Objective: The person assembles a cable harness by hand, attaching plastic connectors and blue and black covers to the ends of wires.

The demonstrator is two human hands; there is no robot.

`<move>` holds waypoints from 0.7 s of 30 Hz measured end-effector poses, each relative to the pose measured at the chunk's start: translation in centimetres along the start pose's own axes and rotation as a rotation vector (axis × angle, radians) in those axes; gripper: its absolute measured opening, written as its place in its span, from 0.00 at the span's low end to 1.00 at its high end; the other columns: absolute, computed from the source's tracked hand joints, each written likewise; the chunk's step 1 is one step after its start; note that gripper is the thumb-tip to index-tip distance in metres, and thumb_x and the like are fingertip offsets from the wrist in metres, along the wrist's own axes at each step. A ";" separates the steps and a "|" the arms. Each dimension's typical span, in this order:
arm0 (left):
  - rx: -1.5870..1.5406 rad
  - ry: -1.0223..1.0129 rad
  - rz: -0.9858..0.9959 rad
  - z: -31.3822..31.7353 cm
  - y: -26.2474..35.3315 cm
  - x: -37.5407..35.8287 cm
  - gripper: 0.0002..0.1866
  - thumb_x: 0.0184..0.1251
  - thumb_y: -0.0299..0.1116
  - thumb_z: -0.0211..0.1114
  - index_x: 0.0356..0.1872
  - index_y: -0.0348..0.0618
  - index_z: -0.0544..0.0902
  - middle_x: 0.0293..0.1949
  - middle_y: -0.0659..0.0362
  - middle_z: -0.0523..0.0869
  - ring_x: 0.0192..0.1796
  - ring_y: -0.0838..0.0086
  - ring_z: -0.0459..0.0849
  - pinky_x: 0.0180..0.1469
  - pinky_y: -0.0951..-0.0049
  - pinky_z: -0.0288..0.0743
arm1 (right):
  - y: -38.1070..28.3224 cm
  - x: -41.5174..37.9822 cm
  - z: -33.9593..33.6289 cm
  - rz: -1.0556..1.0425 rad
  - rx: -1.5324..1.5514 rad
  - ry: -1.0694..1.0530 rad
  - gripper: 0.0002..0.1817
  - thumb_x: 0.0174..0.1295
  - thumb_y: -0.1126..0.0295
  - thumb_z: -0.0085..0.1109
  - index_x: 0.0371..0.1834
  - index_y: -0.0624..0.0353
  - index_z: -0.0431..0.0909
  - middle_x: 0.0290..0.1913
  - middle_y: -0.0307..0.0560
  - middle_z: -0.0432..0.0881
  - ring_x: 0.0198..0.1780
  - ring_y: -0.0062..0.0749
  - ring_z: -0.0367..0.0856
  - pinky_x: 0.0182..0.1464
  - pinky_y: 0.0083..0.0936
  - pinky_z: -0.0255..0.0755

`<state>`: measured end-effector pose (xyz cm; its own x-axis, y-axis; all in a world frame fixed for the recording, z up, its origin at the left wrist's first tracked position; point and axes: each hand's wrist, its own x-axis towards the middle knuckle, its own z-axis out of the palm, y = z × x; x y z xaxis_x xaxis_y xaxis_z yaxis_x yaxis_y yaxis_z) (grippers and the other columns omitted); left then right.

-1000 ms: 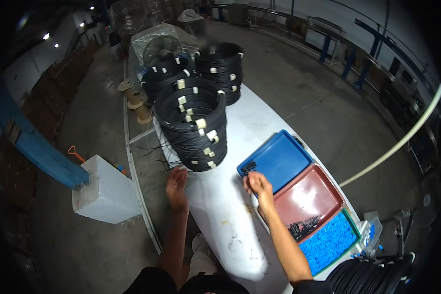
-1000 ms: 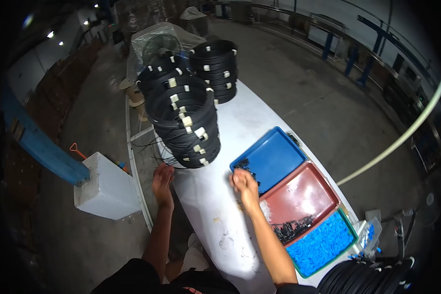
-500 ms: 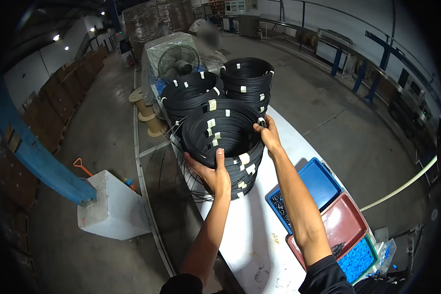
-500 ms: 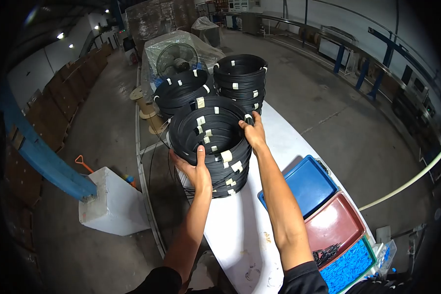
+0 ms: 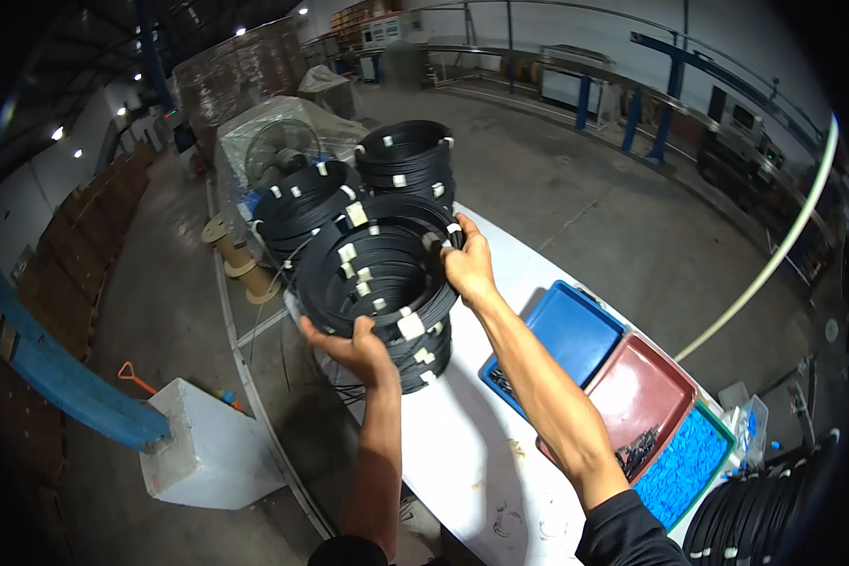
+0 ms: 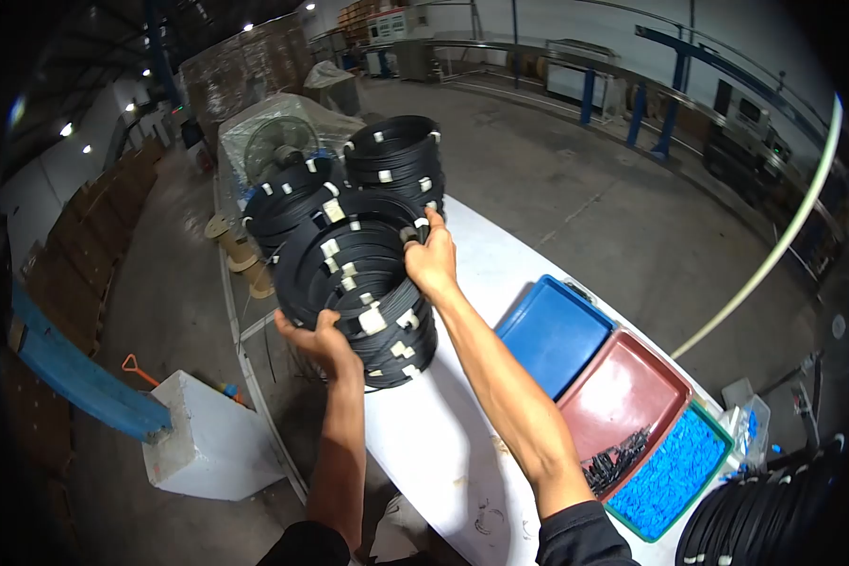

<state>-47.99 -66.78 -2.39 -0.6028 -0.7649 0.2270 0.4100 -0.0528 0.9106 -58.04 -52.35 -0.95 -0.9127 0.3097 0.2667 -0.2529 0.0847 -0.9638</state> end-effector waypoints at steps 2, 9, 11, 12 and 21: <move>0.050 -0.041 0.145 -2.2 0.2 -2.3 0.50 0.48 0.20 0.61 0.79 0.36 0.56 0.78 0.44 0.60 0.79 0.53 0.61 0.81 0.60 0.51 | -5.1 -5.1 -3.5 0.056 -0.051 0.024 0.39 0.55 0.81 0.56 0.76 0.71 0.65 0.56 0.68 0.86 0.59 0.47 0.86 0.63 0.33 0.76; 0.142 -0.438 0.382 -14.7 3.1 -14.0 0.48 0.57 0.28 0.62 0.82 0.36 0.53 0.80 0.40 0.57 0.76 0.59 0.65 0.79 0.61 0.61 | -2.5 -20.1 -19.4 0.051 0.736 -0.010 0.36 0.62 0.71 0.70 0.73 0.58 0.64 0.59 0.45 0.73 0.53 0.27 0.80 0.56 0.22 0.77; -0.059 -0.492 0.359 -17.2 0.9 -17.2 0.52 0.55 0.34 0.66 0.81 0.31 0.51 0.79 0.37 0.56 0.78 0.57 0.62 0.81 0.60 0.55 | -0.6 -24.3 -22.2 0.044 0.881 -0.095 0.39 0.62 0.70 0.69 0.76 0.55 0.60 0.61 0.47 0.71 0.54 0.26 0.80 0.56 0.24 0.78; -0.237 -0.493 0.328 -18.3 -0.2 -19.2 0.56 0.53 0.39 0.70 0.80 0.26 0.50 0.79 0.35 0.56 0.80 0.55 0.59 0.83 0.58 0.50 | 0.8 -27.0 -23.9 0.030 0.787 -0.182 0.46 0.62 0.70 0.69 0.82 0.53 0.53 0.67 0.51 0.69 0.61 0.31 0.79 0.61 0.28 0.78; -0.435 -0.860 -0.348 -29.8 -7.1 -27.2 0.66 0.36 0.34 0.75 0.81 0.27 0.47 0.78 0.39 0.59 0.81 0.51 0.58 0.83 0.55 0.41 | 10.4 -51.4 -26.4 0.042 -0.039 0.259 0.37 0.67 0.82 0.53 0.82 0.64 0.58 0.81 0.51 0.64 0.80 0.33 0.63 0.78 0.30 0.58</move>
<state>-14.15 -64.72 -25.31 -0.9525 0.0478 0.3007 0.2278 -0.5434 0.8080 -5.31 -42.40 -24.71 -0.8080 0.5457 0.2222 -0.1995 0.1015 -0.9746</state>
